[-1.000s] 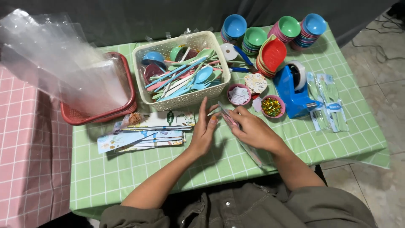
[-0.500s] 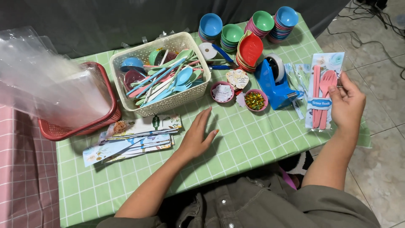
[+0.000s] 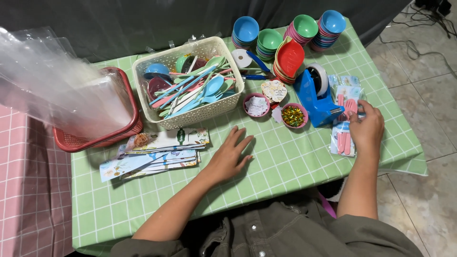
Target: The person packs plastic forks and spoons into clear plastic sleeves with paper labels. They place the utensils into the sleeves, fold the paper labels over the top, and set the completed packages aside on the table.
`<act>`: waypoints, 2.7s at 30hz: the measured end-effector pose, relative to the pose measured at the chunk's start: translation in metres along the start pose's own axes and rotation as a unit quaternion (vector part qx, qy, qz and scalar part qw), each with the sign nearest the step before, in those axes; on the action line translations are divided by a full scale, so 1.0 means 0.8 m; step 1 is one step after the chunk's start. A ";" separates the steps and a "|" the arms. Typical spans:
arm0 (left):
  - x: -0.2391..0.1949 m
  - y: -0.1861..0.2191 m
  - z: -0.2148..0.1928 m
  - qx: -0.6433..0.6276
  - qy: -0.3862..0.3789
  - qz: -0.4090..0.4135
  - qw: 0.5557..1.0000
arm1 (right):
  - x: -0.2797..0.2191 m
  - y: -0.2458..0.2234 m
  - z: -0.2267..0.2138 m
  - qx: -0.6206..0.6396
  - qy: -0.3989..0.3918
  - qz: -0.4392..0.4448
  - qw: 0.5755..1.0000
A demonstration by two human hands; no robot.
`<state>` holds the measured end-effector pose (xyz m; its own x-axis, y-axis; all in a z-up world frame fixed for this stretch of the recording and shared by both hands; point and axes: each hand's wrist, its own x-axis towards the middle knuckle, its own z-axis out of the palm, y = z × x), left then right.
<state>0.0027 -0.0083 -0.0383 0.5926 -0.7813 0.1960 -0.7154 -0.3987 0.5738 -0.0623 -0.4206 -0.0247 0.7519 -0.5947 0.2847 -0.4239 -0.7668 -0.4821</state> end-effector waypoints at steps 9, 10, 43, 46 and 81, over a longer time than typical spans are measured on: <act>-0.005 -0.002 0.004 0.143 -0.002 -0.028 0.989 | -0.011 -0.088 -0.052 0.073 0.077 -0.150 0.983; -0.005 -0.003 0.005 0.144 -0.001 -0.031 0.989 | -0.017 -0.113 -0.055 0.075 0.076 -0.152 0.983; -0.124 -0.095 -0.291 0.349 0.589 -0.233 0.690 | -0.114 -0.237 0.144 0.092 -0.297 -0.481 0.820; -0.184 -0.193 -0.312 0.320 0.613 -0.306 0.654 | -0.113 -0.237 0.141 0.081 -0.304 -0.478 0.820; -0.045 0.044 -0.078 -0.590 0.269 -0.145 0.747 | -0.129 -0.254 0.096 0.390 -0.355 -0.301 0.795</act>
<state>-0.0206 0.0354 0.0246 0.9495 -0.3116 0.0361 0.1091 0.4359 0.8933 -0.0145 -0.1847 -0.0196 0.9128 0.3214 0.2521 0.3537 -0.3132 -0.8813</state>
